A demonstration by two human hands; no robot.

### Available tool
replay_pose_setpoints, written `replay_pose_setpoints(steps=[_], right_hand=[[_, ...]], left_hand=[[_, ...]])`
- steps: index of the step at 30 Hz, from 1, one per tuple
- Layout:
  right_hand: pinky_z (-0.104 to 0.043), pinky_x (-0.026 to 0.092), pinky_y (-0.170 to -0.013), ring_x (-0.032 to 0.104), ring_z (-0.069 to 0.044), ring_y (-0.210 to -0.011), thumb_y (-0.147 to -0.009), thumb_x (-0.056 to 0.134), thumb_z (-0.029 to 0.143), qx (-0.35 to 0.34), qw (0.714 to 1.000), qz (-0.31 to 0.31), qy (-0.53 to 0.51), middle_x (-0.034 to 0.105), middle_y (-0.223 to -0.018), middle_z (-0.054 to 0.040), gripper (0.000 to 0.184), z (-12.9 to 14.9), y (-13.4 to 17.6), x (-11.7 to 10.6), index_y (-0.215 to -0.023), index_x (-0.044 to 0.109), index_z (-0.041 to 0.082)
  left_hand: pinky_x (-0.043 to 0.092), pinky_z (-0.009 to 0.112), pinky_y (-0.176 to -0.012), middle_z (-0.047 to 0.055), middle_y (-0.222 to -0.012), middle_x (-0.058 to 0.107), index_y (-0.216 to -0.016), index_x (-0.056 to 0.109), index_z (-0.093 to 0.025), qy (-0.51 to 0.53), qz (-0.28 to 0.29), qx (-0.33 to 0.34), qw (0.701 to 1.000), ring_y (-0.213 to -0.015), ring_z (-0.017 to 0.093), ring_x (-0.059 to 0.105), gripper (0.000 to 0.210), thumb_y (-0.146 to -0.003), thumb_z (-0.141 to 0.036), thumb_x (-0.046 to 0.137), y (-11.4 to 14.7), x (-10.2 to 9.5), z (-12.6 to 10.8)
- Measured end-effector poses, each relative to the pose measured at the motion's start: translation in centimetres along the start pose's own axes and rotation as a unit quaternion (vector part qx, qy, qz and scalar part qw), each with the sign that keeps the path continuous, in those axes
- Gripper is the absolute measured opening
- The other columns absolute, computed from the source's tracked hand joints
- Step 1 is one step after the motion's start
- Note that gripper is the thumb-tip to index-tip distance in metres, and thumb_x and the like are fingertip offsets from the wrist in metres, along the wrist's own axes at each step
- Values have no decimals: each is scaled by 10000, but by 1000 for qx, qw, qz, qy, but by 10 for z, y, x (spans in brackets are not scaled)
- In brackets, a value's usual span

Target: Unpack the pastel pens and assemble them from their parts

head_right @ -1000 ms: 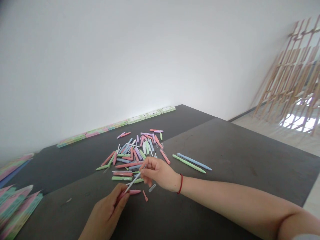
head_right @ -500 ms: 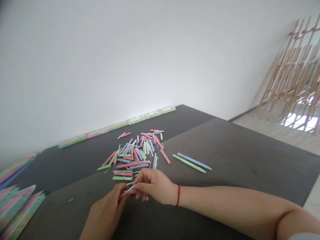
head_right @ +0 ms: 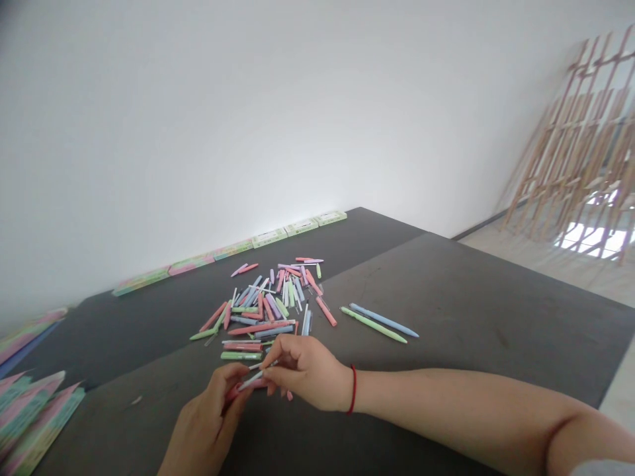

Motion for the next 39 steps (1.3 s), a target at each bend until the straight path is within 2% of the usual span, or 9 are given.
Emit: replay_pose_setpoints(steps=[5, 10, 20, 26, 29, 31, 34, 37, 39], right_hand=[[-205, 457, -539, 545, -88, -571, -834, 586, 252, -51, 993, 18, 105, 592, -700, -7, 114, 16, 6, 2, -866, 568, 144], [-219, 469, -607, 569, -93, -619, -842, 579, 246, -91, 983, 33, 153, 600, -746, -16, 109, 23, 9, 5, -882, 585, 145], [-186, 459, -531, 559, -81, -576, -835, 586, 274, -16, 999, 18, 34, 608, -685, -4, 146, 6, 4, 4, -845, 524, 143], [-181, 443, -502, 563, -81, -574, -830, 588, 312, 17, 999, 27, 30, 613, -702, -7, 180, -7, 1, 4, -840, 520, 146], [-189, 449, -499, 561, -82, -564, -812, 606, 316, 37, 996, 52, 54, 604, -736, -1, 223, -11, -1, -1, -938, 525, 150], [-193, 453, -508, 557, -77, -567, -793, 625, 298, 34, 990, 69, 114, 603, -837, -10, 341, -9, -3, -6, -1081, 498, 168], [-229, 466, -609, 572, -111, -691, -772, 639, 274, -28, 950, 56, 305, 591, -932, -28, 362, 1, -6, -16, -1096, 509, 182], [-303, 445, -782, 551, -188, -899, -771, 648, 310, -92, 862, 63, 494, 594, -942, -56, 260, 7, -10, -13, -975, 579, 164], [-334, 428, -815, 530, -219, -946, -769, 657, 374, -105, 808, 95, 573, 592, -957, -73, 283, 4, -12, -5, -945, 600, 159]], left_hand=[[482, 204, -480, -26, -691, 681, -1013, 427, -244, -39, -41, 54, 997, -547, 138, 673, 230, -958, -397, 265, 1, -4, -3], [476, 196, -465, -30, -668, 677, -1008, 431, -239, -55, -49, 79, 994, -517, 130, 664, 256, -959, -416, 252, 1, -4, -3], [475, 217, -534, -14, -748, 684, -1051, 426, -231, -26, -2, 50, 998, -609, 140, 673, 193, -944, -358, 328, 5, 4, -4], [410, 261, -540, -21, -696, 612, -785, 473, -256, -75, 82, 34, 993, -611, 169, 613, 231, -936, -216, 304, 5, 14, 0], [396, 272, -569, -14, -735, 609, -807, 482, -253, -88, 94, 19, 992, -658, 179, 603, 211, -925, -190, 319, 3, 14, 3], [389, 273, -579, -11, -755, 613, -820, 484, -252, -94, 95, 1, 991, -683, 181, 602, 205, -928, -191, 320, 2, 13, 6], [391, 269, -599, -7, -768, 619, -815, 483, -247, -98, 83, -25, 991, -709, 177, 603, 216, -938, -217, 308, 0, 11, 13], [401, 261, -622, -4, -769, 625, -807, 485, -237, -90, 65, -38, 993, -718, 166, 604, 231, -944, -236, 298, -2, 9, 18], [400, 252, -615, -6, -755, 625, -789, 482, -231, -86, 61, -46, 993, -708, 156, 606, 245, -945, -230, 293, -2, 8, 20]])
Point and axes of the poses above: each hand's wrist, its own y-axis away from the middle knuckle, its own x-axis out of the palm, z = x × y, the point moved 5 cm from there along -y, towards the middle knuckle
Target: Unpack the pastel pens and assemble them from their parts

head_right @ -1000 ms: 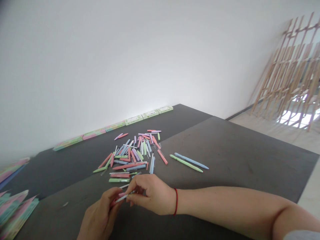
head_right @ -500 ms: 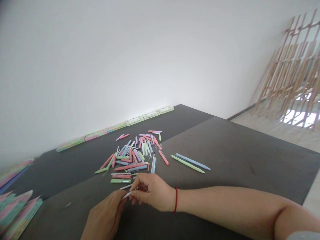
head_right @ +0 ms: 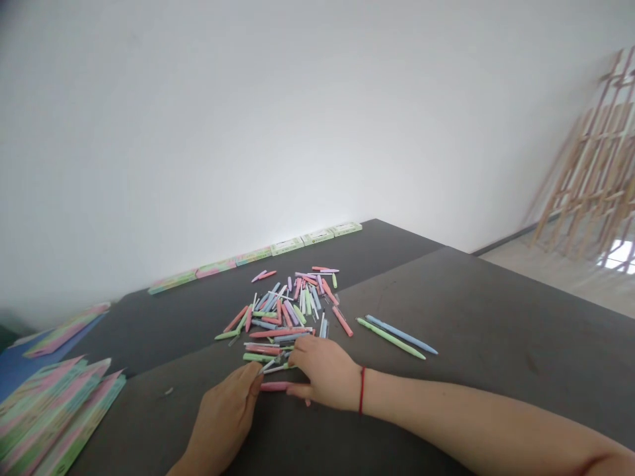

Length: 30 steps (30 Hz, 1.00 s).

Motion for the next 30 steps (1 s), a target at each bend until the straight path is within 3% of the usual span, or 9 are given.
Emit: replay_pose_setpoints(steps=[4, 9, 13, 17, 20, 25, 30], right_hand=[[-360, 425, -764, 512, -241, -908, -748, 663, 449, -53, 990, 52, 121, 586, -942, -86, 333, 15, -10, 17, -866, 614, 141], [-353, 418, -743, 511, -241, -903, -810, 579, 299, -63, 982, 63, 164, 599, -927, -101, 194, 24, -27, 25, -862, 617, 116], [-311, 407, -722, 540, -217, -880, -829, 535, 268, -12, 988, 62, 140, 613, -916, -89, 149, 9, -22, 6, -855, 598, 136], [-275, 375, -650, 559, -175, -758, -867, 500, 266, 63, 992, 42, 102, 621, -834, -46, 114, -19, 12, -28, -868, 558, 168], [-261, 356, -623, 544, -158, -715, -876, 495, 243, 78, 994, 42, 56, 610, -788, -29, 87, -32, 39, -43, -848, 543, 177], [-248, 374, -638, 531, -146, -734, -878, 507, 222, 72, 997, 13, -26, 599, -823, -31, 60, -32, 52, -48, -877, 535, 170], [-256, 387, -665, 534, -152, -755, -886, 503, 232, 54, 998, 0, -38, 597, -823, -32, 76, -28, 47, -47, -873, 540, 167]], left_hand=[[406, 247, -617, -6, -752, 628, -790, 485, -227, 8, -1, -7, 1000, -713, 152, 614, 243, -945, -227, 298, -1, 1, 2], [424, 249, -623, 1, -768, 637, -795, 491, -227, 25, -7, 6, 1000, -717, 154, 619, 254, -948, -242, 289, 1, 3, 4], [426, 247, -618, -12, -774, 640, -814, 493, -235, 29, 1, -8, 1000, -718, 153, 627, 238, -951, -256, 299, 2, 2, 6], [433, 256, -635, -6, -788, 643, -831, 503, -236, 28, 11, -6, 1000, -736, 159, 630, 224, -947, -255, 312, 1, 2, 3], [442, 274, -664, 0, -819, 648, -863, 517, -239, 18, 28, 15, 999, -762, 170, 628, 215, -941, -235, 317, 1, 5, -3], [428, 276, -633, -7, -793, 636, -825, 518, -246, -20, 81, 41, 996, -736, 177, 618, 214, -927, -196, 337, 2, 8, -12], [412, 262, -621, -9, -776, 625, -816, 508, -243, -23, 111, 58, 992, -726, 166, 610, 223, -934, -191, 325, 2, 10, -16]])
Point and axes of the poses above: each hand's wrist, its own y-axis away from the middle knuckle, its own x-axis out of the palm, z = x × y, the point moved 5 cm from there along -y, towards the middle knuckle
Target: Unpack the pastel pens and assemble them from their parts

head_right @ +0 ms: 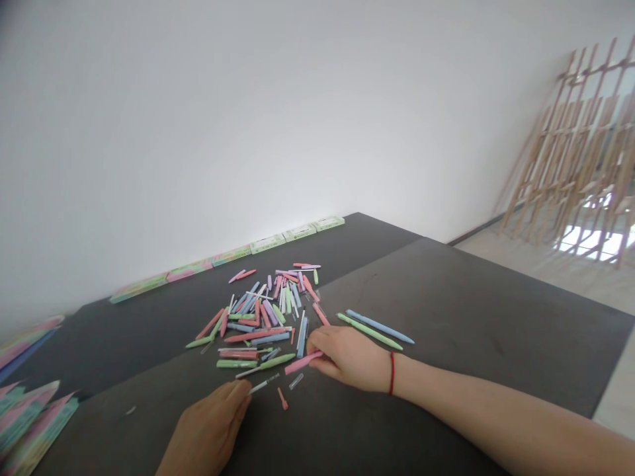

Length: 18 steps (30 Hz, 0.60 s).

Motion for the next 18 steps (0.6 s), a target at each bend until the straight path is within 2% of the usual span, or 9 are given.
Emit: replay_pose_setpoints(steps=[8, 14, 18], right_hand=[[-266, 405, -718, 554, -160, -801, -897, 492, 236, -20, 1000, 20, -11, 611, -867, -52, 100, 5, -3, 10, -913, 554, 160], [-267, 393, -692, 541, -161, -783, -897, 485, 230, -5, 1000, -1, 13, 604, -848, -47, 91, 2, -2, 0, -901, 549, 165], [-267, 398, -696, 541, -162, -791, -900, 476, 224, -11, 1000, 9, 9, 603, -860, -53, 95, 2, 0, -2, -910, 549, 164]], left_hand=[[395, 272, -595, -2, -743, 610, -788, 505, -238, -14, 26, 11, 1000, -698, 178, 595, 222, -918, -170, 338, -1, -3, -10], [388, 260, -595, -5, -747, 612, -782, 503, -235, -12, 14, -4, 1000, -689, 165, 591, 234, -928, -187, 327, 0, -1, -5], [381, 247, -596, -5, -754, 619, -793, 512, -235, -13, 9, -11, 1000, -687, 152, 589, 232, -927, -188, 329, 0, -1, -3]])
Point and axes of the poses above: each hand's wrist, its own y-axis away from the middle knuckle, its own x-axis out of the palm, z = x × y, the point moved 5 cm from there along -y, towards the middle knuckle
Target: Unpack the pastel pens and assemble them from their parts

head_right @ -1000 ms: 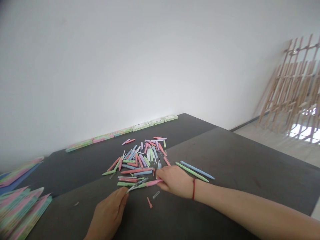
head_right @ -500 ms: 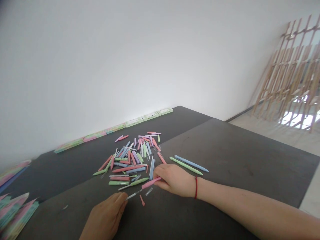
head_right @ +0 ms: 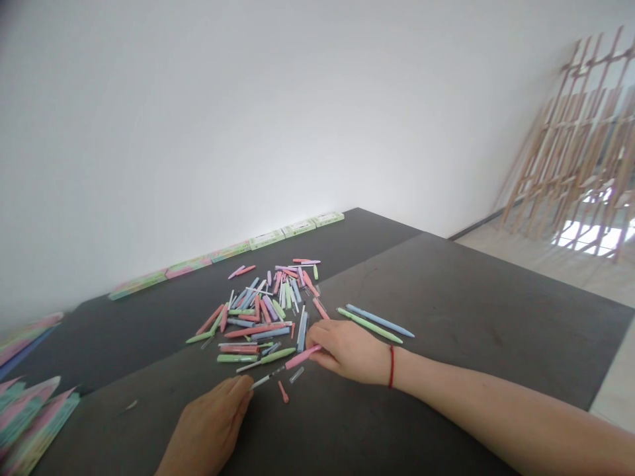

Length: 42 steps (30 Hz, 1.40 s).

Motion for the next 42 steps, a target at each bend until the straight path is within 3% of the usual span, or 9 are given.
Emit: replay_pose_setpoints(steps=[13, 17, 22, 31, 37, 40, 42], right_hand=[[-246, 406, -715, 557, -152, -800, -901, 487, 248, -50, 998, 30, -36, 618, -875, -48, 117, 20, -4, 30, -906, 565, 162], [-244, 406, -714, 570, -151, -791, -916, 474, 304, -44, 997, 33, -46, 633, -865, -45, 174, 25, -5, 36, -903, 580, 165], [-241, 403, -710, 590, -155, -786, -919, 467, 335, -14, 998, 32, -45, 657, -855, -40, 210, 25, -7, 42, -901, 595, 170], [-202, 344, -579, 551, -111, -656, -901, 496, 382, 40, 994, 35, -99, 645, -755, 1, 243, 24, -10, 45, -862, 618, 175], [-181, 342, -576, 492, -81, -563, -919, 437, 275, 59, 981, 88, -161, 560, -590, 33, 294, 22, -11, 50, -690, 581, 159], [-192, 344, -581, 511, -101, -611, -889, 498, 327, 45, 986, 71, -145, 601, -686, 19, 191, 25, -9, 44, -865, 603, 170], [-200, 344, -586, 531, -117, -654, -850, 560, 364, 29, 990, 52, -126, 628, -769, 5, 234, 27, -8, 40, -992, 575, 179]], left_hand=[[416, 277, -621, 6, -773, 648, -824, 530, -234, -11, 30, 29, 999, -705, 180, 624, 215, -921, -171, 349, 0, 7, -22], [431, 259, -625, 9, -843, 674, -947, 510, -235, 34, 41, 14, 998, -759, 178, 655, 141, -899, -153, 406, 1, 10, -25], [457, 265, -666, 23, -935, 687, -1103, 432, -242, 64, 41, 0, 997, -817, 182, 673, 223, -900, -153, 400, 3, 15, -16], [452, 262, -680, 22, -923, 688, -1045, 463, -242, 72, 83, 3, 994, -832, 179, 670, 164, -945, -234, 334, 1, 16, -17], [419, 250, -631, 10, -869, 684, -940, 487, -240, 62, 86, 9, 994, -790, 176, 663, 183, -958, -255, 305, 0, 14, -20], [412, 249, -623, 13, -870, 682, -944, 487, -237, 65, 94, 1, 993, -789, 177, 661, 181, -957, -250, 308, 0, 11, -20], [412, 249, -625, 11, -873, 682, -957, 485, -237, 68, 97, -6, 993, -787, 178, 660, 150, -947, -235, 335, 0, 9, -20]])
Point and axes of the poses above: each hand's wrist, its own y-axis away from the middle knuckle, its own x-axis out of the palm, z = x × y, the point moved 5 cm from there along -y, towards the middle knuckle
